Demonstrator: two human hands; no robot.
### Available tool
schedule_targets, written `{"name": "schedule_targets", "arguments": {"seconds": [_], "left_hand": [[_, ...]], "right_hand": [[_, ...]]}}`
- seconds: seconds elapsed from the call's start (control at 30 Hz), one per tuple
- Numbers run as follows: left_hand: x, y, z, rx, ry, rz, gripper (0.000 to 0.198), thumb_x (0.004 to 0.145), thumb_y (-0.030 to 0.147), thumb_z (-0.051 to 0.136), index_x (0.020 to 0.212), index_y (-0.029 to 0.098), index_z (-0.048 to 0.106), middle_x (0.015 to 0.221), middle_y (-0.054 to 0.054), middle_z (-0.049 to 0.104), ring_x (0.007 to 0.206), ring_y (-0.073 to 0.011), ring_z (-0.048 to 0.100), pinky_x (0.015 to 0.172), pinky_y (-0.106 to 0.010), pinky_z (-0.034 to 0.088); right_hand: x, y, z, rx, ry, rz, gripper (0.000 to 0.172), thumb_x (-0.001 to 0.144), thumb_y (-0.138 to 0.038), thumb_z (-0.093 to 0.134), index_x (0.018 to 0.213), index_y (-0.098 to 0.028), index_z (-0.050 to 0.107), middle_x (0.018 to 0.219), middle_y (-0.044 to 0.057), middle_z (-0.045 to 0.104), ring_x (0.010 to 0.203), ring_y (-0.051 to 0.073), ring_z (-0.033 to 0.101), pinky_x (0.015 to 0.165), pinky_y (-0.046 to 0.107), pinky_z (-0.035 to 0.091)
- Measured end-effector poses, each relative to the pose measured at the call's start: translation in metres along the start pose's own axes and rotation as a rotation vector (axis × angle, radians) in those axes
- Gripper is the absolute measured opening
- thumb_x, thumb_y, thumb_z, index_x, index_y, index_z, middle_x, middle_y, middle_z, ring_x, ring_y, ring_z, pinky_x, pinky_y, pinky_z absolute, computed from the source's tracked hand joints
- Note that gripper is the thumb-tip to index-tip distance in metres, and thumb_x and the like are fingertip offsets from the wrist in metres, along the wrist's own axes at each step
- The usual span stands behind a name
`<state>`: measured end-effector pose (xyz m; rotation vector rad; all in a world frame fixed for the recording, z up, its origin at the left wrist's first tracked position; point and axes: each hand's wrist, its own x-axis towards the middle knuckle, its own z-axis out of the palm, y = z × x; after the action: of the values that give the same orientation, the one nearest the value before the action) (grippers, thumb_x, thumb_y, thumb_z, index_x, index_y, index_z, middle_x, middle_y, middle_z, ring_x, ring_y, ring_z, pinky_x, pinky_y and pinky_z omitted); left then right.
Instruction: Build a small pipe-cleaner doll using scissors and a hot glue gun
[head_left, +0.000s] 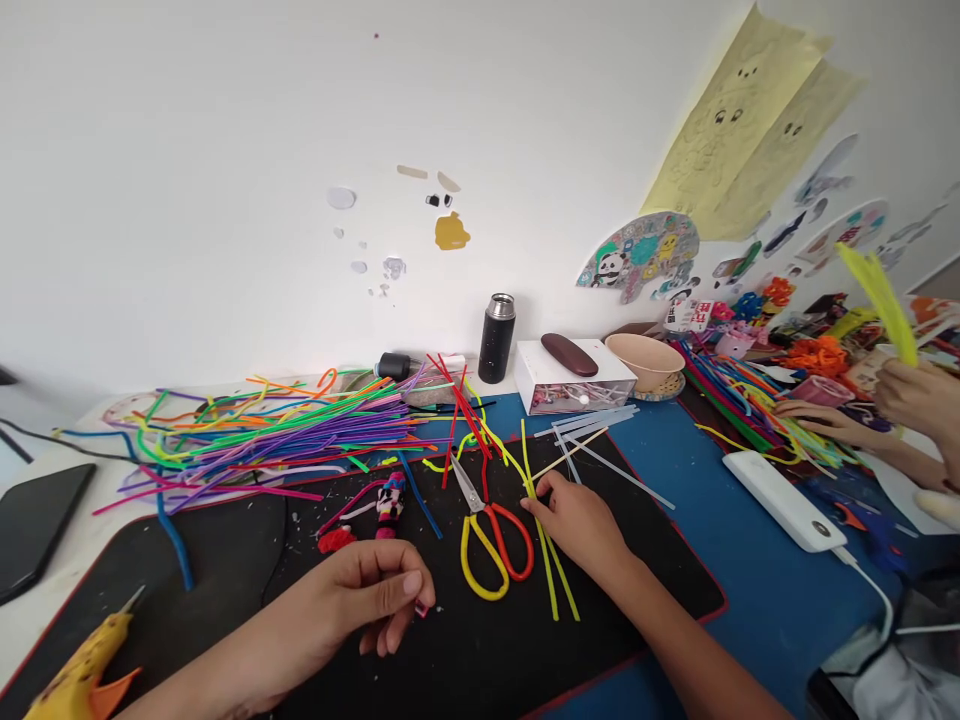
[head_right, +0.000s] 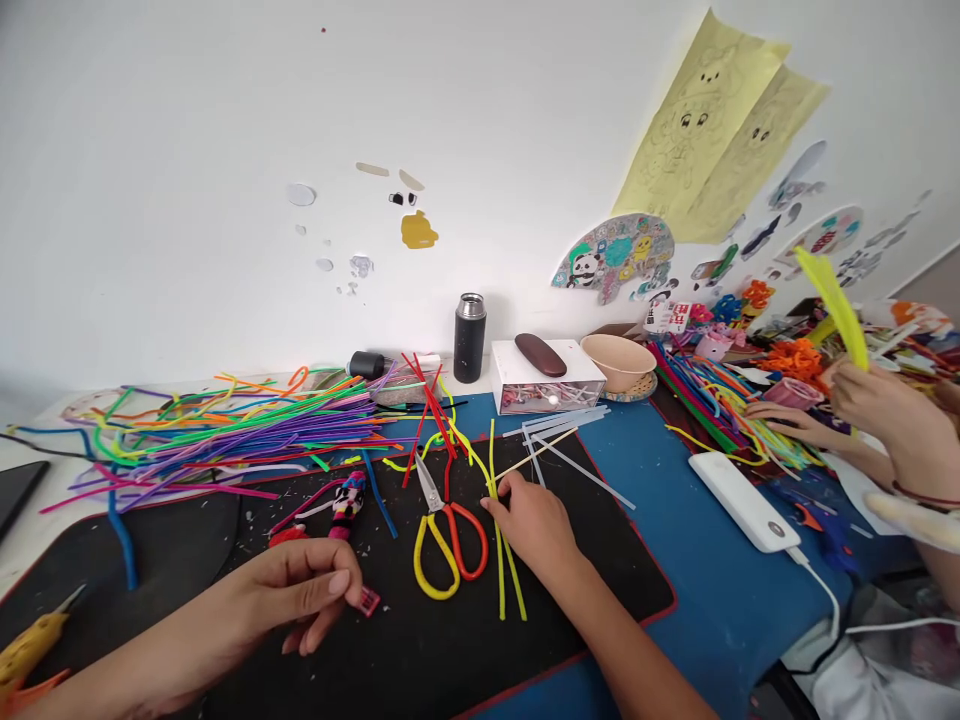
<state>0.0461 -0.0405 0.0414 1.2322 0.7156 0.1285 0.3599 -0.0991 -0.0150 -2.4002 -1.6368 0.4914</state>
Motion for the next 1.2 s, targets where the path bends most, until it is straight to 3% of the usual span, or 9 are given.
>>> {"name": "schedule_targets", "arguments": {"seconds": [0.23,0.47,0.83,1.07,1.2], "left_hand": [[0.004,-0.008,0.004,-0.024,-0.011,-0.006,0.055,0.087,0.071,0.070,0.092,0.017,0.073,0.059,0.002,0.053,0.056,-0.0129,0.043,0.056,-0.027,0.029],[0.007,-0.020,0.003,-0.024,-0.023,-0.012,0.058,0.086,0.074,0.068,0.090,0.017,0.069,0.057,0.003,0.052,0.055,-0.0127,0.041,0.057,-0.027,0.029],[0.005,-0.028,0.005,-0.042,-0.045,-0.013,0.055,0.089,0.072,0.067,0.091,0.017,0.069,0.058,0.003,0.052,0.055,-0.0114,0.039,0.055,-0.026,0.028],[0.010,-0.025,0.007,-0.021,-0.074,-0.011,0.056,0.088,0.072,0.068,0.092,0.016,0.069,0.057,0.004,0.051,0.054,-0.0114,0.040,0.055,-0.026,0.027],[0.013,-0.023,0.011,-0.016,-0.095,-0.015,0.056,0.088,0.072,0.068,0.092,0.016,0.069,0.058,0.004,0.051,0.055,-0.0116,0.040,0.055,-0.026,0.028]], "right_hand": [[0.002,-0.001,-0.002,0.023,0.004,-0.011,0.015,0.101,-0.028,0.058,0.089,-0.022,0.064,0.070,0.002,0.068,0.066,0.020,0.061,0.059,0.029,0.026],[0.002,-0.001,0.001,0.097,0.049,0.020,0.016,0.094,-0.023,0.062,0.078,-0.022,0.062,0.065,-0.001,0.065,0.061,0.017,0.057,0.058,0.029,0.025],[-0.003,0.012,-0.005,0.266,0.122,0.002,0.028,0.099,-0.048,0.058,0.089,-0.024,0.068,0.066,-0.001,0.065,0.060,0.019,0.059,0.058,0.029,0.034],[-0.014,0.036,-0.037,0.287,0.358,0.066,0.037,0.099,-0.056,0.053,0.099,-0.023,0.070,0.062,-0.001,0.062,0.059,0.022,0.059,0.058,0.030,0.035],[-0.014,0.059,-0.068,0.085,0.351,0.145,0.036,0.099,-0.048,0.056,0.120,-0.022,0.069,0.070,0.002,0.071,0.068,0.025,0.067,0.059,0.030,0.035]]}}
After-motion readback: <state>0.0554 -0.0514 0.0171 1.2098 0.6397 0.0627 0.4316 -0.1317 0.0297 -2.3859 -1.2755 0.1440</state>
